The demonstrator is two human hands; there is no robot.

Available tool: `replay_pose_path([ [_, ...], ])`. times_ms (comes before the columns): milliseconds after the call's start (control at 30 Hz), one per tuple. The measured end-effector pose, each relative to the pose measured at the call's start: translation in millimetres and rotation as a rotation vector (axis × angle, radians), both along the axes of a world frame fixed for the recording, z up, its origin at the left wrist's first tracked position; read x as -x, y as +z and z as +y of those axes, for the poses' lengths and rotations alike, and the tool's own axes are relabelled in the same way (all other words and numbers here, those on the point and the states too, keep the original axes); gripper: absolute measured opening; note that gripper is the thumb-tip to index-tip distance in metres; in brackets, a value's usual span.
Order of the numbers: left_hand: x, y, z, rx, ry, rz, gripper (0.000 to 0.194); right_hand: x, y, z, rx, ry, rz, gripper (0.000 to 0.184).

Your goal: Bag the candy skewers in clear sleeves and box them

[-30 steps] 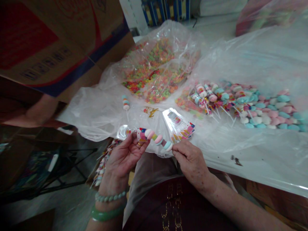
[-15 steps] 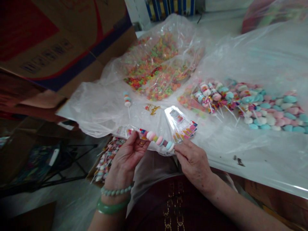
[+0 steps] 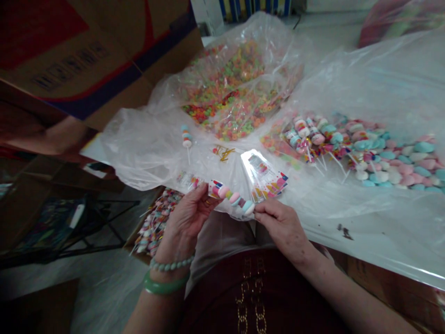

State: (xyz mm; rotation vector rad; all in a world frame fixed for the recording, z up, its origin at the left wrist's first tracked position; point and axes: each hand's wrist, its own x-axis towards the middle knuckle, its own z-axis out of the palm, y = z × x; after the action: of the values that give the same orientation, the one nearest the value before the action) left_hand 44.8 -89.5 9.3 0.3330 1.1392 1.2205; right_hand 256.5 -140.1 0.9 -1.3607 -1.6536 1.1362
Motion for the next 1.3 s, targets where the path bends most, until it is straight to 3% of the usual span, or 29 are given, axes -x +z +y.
replay_pose_path([
  [100, 0.2, 0.2, -3.4, -0.009, -0.059, 0.031, 0.013, -2.1, 0.4, 3.8, 0.168, 0.009, 0.065, 0.018],
  [300, 0.2, -1.8, -4.0, -0.067, -0.045, 0.119, 0.018, 0.1, -3.2, 0.9, 0.062, 0.050, 0.049, 0.017],
  [600, -1.3, -3.3, -6.2, -0.045, -0.007, 0.215, 0.028, 0.1, -4.0, 3.6, 0.116, -0.002, -0.001, 0.017],
  [667, -1.0, -4.3, -5.8, -0.044, 0.008, 0.235, 0.029, 0.9, -2.0, 4.3, 0.239, 0.027, 0.093, 0.016],
  [800, 1.5, -4.6, -4.1, -0.063, -0.019, 0.264, 0.028, 0.0, -3.4, 6.2, 0.698, 0.039, 0.439, 0.017],
  [867, 2.4, -4.7, -3.9, -0.071, -0.026, 0.279, 0.030, -0.8, -5.8, 6.8, 0.810, 0.042, 0.553, 0.019],
  [1133, -0.8, -8.6, -4.4, -0.168, -0.022, 0.432, 0.026, 7.3, -3.1, 9.7, 0.654, -0.001, 0.490, 0.016],
  [1300, -0.8, -1.5, -2.2, -0.129, -0.075, 0.196, 0.024, 8.0, -7.2, 14.3, 0.745, 0.081, 0.509, 0.018],
])
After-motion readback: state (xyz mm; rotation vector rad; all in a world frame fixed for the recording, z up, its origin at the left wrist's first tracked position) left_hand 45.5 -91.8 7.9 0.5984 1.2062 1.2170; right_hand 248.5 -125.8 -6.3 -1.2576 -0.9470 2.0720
